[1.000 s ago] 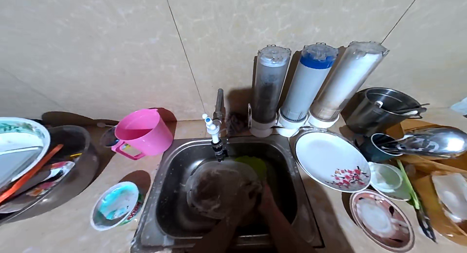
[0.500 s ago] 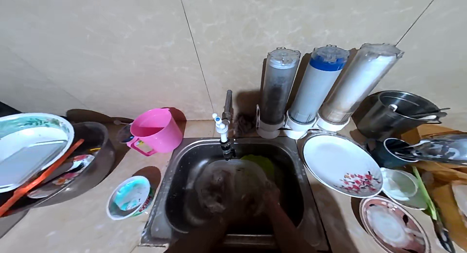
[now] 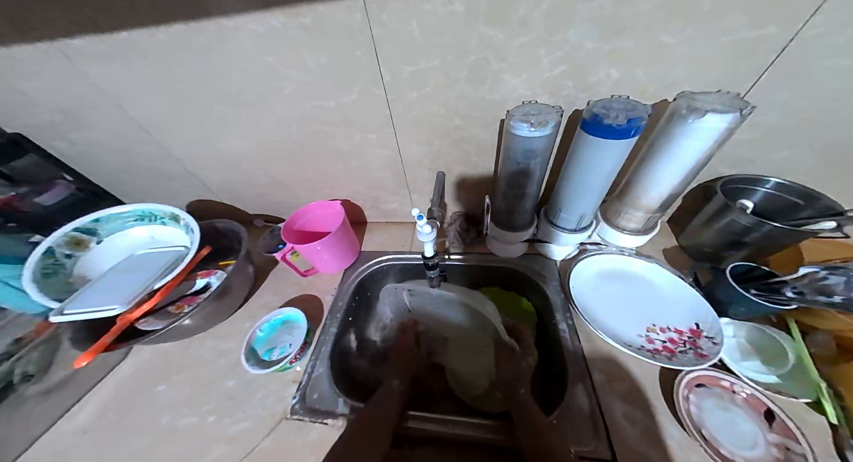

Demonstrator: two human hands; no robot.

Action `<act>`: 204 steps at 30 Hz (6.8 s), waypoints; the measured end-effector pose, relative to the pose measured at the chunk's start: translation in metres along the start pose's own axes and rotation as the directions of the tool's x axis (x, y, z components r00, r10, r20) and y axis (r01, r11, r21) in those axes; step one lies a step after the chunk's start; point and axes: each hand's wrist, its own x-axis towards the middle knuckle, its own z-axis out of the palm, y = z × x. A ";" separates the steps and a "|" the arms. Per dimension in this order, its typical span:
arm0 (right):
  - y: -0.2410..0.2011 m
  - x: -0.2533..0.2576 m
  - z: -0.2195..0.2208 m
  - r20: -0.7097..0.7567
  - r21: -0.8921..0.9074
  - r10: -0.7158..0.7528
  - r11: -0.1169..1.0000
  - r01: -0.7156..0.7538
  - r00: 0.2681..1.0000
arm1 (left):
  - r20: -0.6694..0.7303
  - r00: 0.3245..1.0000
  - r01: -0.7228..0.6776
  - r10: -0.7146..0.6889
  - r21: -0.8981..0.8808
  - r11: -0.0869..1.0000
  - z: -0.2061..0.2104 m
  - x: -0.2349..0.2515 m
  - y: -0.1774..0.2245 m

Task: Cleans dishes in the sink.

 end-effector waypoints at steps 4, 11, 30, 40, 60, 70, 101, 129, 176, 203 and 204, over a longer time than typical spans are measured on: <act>-0.002 0.008 -0.002 -0.070 0.128 0.192 0.975 -0.182 0.979 | 0.165 0.868 -0.469 0.469 -0.037 0.882 0.038 -0.025 0.047; -0.007 0.012 -0.015 -0.114 0.164 0.433 0.896 -0.412 0.894 | 0.009 0.946 -0.293 0.325 0.460 0.838 -0.002 -0.001 -0.036; 0.007 -0.008 0.001 0.372 -0.106 0.190 0.981 -0.162 0.909 | -0.409 0.811 -0.351 0.419 0.232 0.907 -0.131 -0.016 0.041; 0.021 -0.011 -0.003 0.333 -0.192 0.094 0.981 -0.030 0.938 | 0.068 0.721 -0.692 0.689 0.032 0.721 -0.040 -0.032 0.112; -0.011 0.006 0.006 0.446 -0.313 0.669 0.739 -0.596 0.595 | -0.383 0.922 -0.150 -0.061 -0.498 0.854 0.058 0.041 0.044; -0.007 0.005 0.008 0.429 -0.251 0.722 0.673 -0.696 0.543 | -0.217 0.950 -0.310 0.226 -0.545 0.779 0.053 0.037 0.037; -0.015 0.002 0.005 0.514 -0.366 0.647 0.759 -0.538 0.563 | -0.362 0.931 -0.158 0.055 -0.262 0.952 0.050 0.061 0.005; -0.009 0.004 0.008 0.481 -0.327 0.675 0.730 -0.600 0.559 | -0.210 0.922 0.103 -0.326 -0.679 0.727 0.029 0.064 0.001; -0.011 -0.009 0.010 0.515 -0.226 0.553 0.825 -0.518 0.655 | -0.466 0.885 -0.191 -0.023 -0.408 0.893 0.052 0.070 -0.005; -0.012 -0.006 0.012 0.502 -0.235 0.604 0.784 -0.574 0.619 | -0.333 0.930 -0.304 0.153 -0.469 0.829 0.051 0.052 0.036; -0.011 -0.006 0.011 0.500 -0.241 0.610 0.779 -0.579 0.614 | -0.334 0.921 -0.342 0.201 -0.442 0.830 0.052 0.051 0.036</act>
